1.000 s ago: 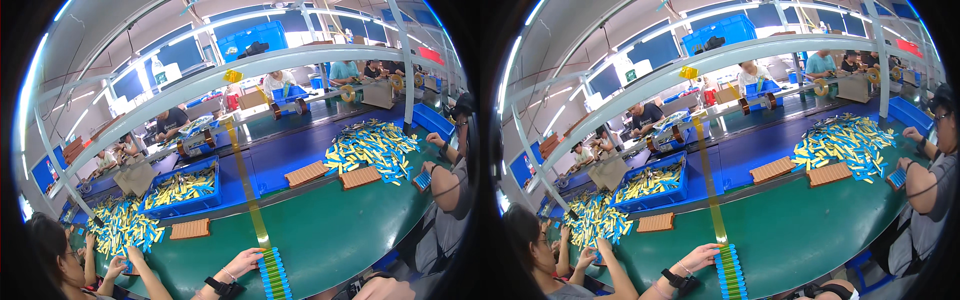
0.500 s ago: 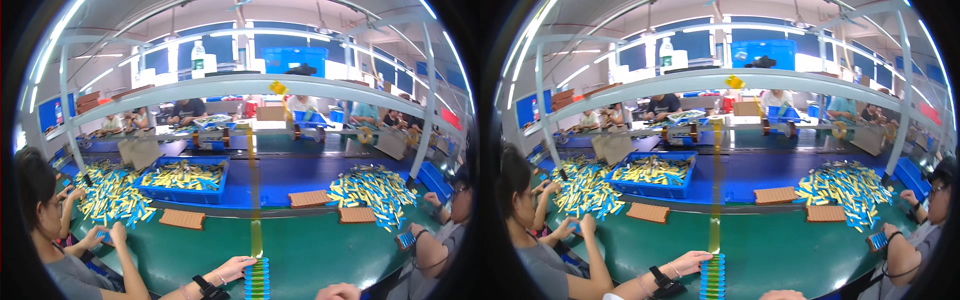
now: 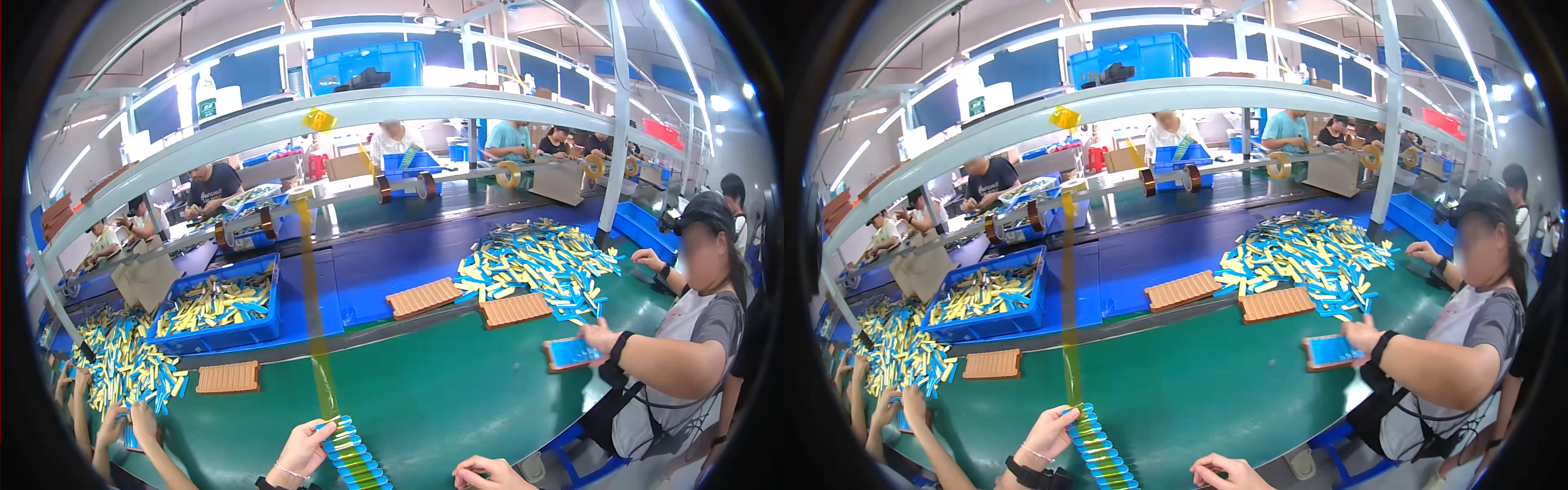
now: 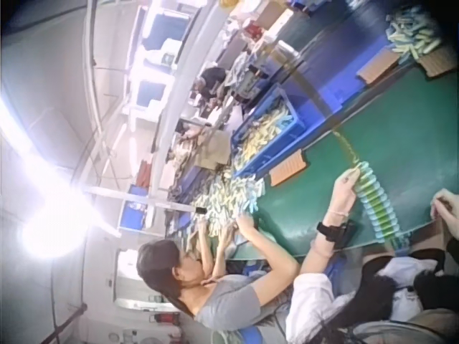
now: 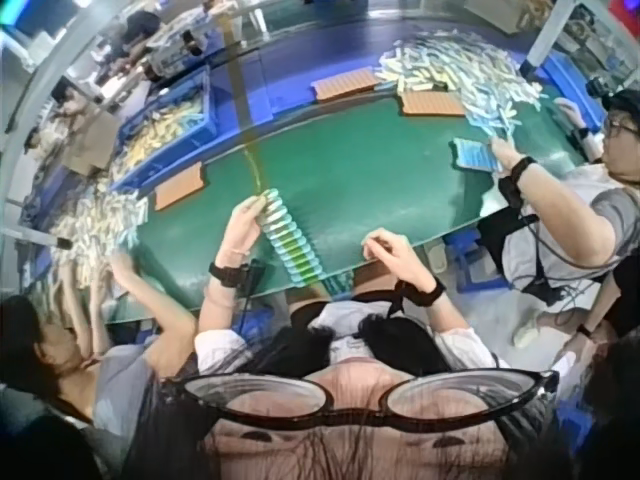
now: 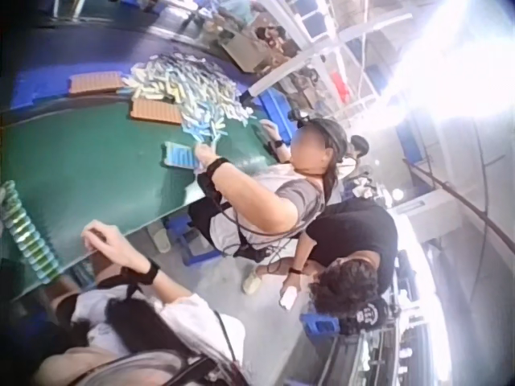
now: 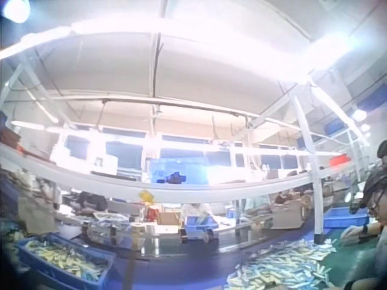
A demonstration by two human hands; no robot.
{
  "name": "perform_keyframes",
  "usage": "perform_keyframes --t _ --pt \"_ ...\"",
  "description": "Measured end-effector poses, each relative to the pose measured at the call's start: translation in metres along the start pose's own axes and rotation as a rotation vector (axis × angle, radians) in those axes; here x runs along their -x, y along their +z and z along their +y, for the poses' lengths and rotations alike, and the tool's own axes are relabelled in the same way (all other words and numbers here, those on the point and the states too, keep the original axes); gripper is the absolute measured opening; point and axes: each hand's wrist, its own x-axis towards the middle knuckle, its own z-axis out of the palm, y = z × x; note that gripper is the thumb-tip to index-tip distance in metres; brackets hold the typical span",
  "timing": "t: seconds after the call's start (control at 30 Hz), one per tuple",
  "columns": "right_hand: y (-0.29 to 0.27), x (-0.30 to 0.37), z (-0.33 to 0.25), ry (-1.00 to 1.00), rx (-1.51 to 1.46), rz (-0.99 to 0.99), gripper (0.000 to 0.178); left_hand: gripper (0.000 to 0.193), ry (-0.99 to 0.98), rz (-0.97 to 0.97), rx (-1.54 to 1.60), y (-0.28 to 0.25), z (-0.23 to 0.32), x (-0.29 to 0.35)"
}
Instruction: Manually arranging and taping small electronic components onto an adhesive strip at an assembly line.
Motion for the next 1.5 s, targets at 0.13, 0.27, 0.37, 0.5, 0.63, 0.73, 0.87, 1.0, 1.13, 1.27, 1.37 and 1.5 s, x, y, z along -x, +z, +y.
perform_keyframes --t 0.13,0.27,0.37,0.5,0.63,0.73,0.87,1.0,1.13,1.27,1.37,1.5 --pt "0.002 -0.003 0.003 -0.014 0.018 0.037 0.011 0.022 -0.010 -0.017 0.091 -0.006 -0.005 -0.001" --pt "-0.021 -0.002 0.030 0.003 0.219 0.020 0.025 0.022 0.074 -0.014 0.041 -0.009 -0.004 0.000" --pt "-0.036 0.007 0.028 -0.088 0.332 0.286 0.016 0.020 0.061 -0.022 0.028 -0.005 -0.002 -0.003" --pt "-0.088 0.017 0.028 -0.144 0.586 0.615 0.017 0.019 0.046 -0.016 0.018 -0.003 0.000 -0.002" --pt "-0.179 0.019 0.052 -0.187 0.728 0.730 0.050 0.020 0.017 -0.037 0.009 0.002 0.002 -0.001" --pt "-0.220 -0.003 0.047 -0.063 0.807 0.518 0.082 0.020 0.029 -0.014 0.009 -0.004 0.001 0.002" --pt "-0.249 -0.015 0.024 0.071 0.977 0.379 0.096 0.019 0.005 -0.040 0.016 -0.001 0.002 -0.002" --pt "-0.247 -0.022 0.010 -0.018 0.975 0.240 0.098 0.019 0.012 -0.053 0.030 -0.001 0.002 -0.001" --pt "-0.194 -0.009 0.023 -0.113 0.905 0.363 0.096 0.019 0.022 -0.012 0.037 -0.007 0.001 0.004" --pt "-0.120 0.022 0.022 -0.082 1.006 0.382 0.101 0.019 0.000 -0.018 0.041 -0.003 0.006 0.004" --pt "-0.071 0.031 0.029 -0.189 1.078 0.332 0.105 0.022 -0.026 -0.034 0.065 -0.005 0.009 0.005" --pt "-0.005 0.020 0.034 -0.250 1.099 0.336 0.106 0.025 -0.051 -0.062 0.161 -0.018 0.012 0.007"
